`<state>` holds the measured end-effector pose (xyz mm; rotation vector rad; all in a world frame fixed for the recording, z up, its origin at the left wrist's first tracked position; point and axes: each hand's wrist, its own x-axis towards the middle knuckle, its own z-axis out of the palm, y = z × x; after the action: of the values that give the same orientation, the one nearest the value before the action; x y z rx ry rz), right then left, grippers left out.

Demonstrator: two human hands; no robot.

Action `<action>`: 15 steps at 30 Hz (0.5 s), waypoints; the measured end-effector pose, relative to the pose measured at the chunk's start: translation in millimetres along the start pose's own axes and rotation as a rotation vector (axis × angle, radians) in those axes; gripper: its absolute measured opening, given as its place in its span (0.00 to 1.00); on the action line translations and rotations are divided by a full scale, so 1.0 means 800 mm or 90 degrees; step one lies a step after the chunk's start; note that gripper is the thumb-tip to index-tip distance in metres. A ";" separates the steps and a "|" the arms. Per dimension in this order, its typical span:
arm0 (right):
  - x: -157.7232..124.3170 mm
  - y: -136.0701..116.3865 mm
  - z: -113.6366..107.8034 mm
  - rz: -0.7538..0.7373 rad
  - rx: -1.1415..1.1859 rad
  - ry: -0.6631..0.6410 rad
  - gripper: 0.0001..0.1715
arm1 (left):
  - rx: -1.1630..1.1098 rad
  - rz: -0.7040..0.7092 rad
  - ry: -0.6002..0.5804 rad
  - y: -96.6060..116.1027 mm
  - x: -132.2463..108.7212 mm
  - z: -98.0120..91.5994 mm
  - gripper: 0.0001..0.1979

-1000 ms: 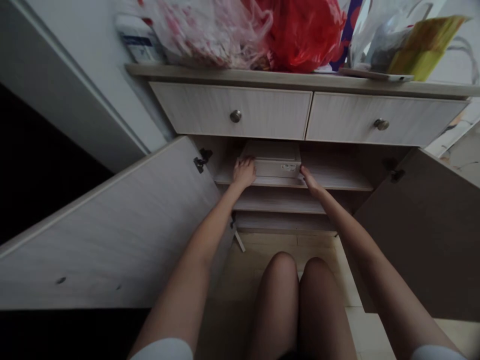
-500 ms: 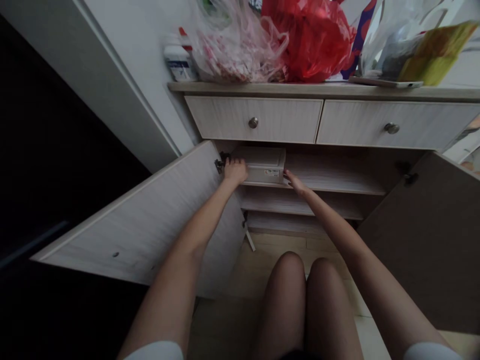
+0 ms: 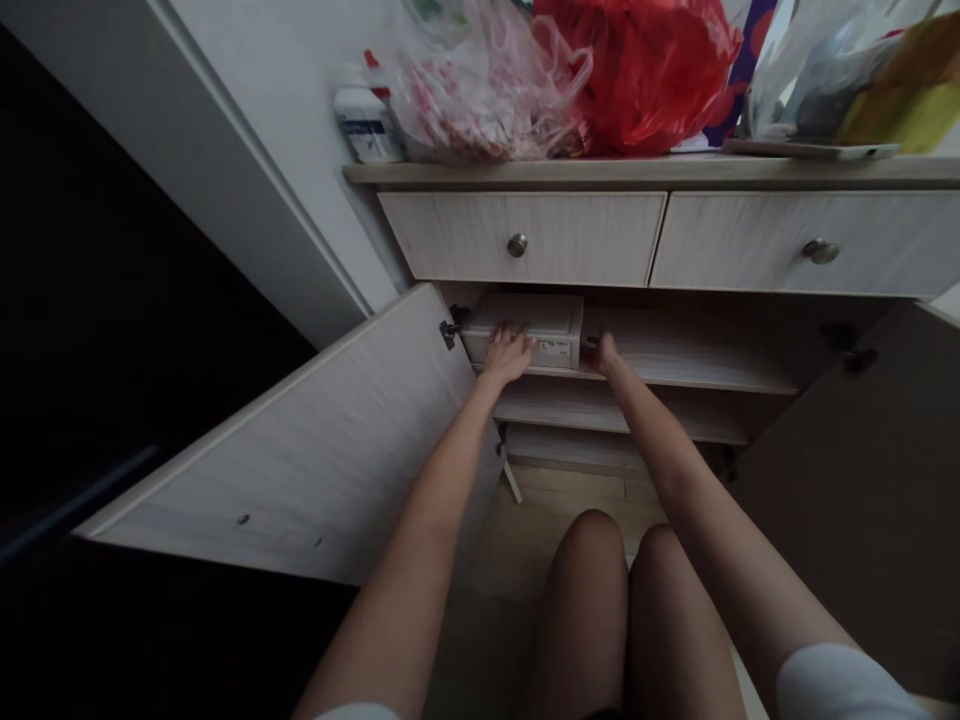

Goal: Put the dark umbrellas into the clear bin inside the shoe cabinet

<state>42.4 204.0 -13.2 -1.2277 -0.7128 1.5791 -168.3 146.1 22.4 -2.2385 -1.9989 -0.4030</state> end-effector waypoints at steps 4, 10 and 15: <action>0.001 -0.008 -0.020 0.023 -0.012 0.031 0.35 | 0.007 -0.003 -0.004 -0.001 0.002 0.003 0.31; -0.002 -0.028 -0.084 -0.008 -0.048 0.130 0.32 | 0.013 0.003 -0.002 -0.001 0.002 0.002 0.31; -0.015 -0.046 -0.149 -0.020 -0.044 0.174 0.26 | 0.018 -0.005 -0.032 0.002 0.002 -0.006 0.31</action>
<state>167.1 192.1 -14.6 -1.4417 -0.6106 1.3363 -166.9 146.5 27.8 -2.2467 -2.0251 -0.3205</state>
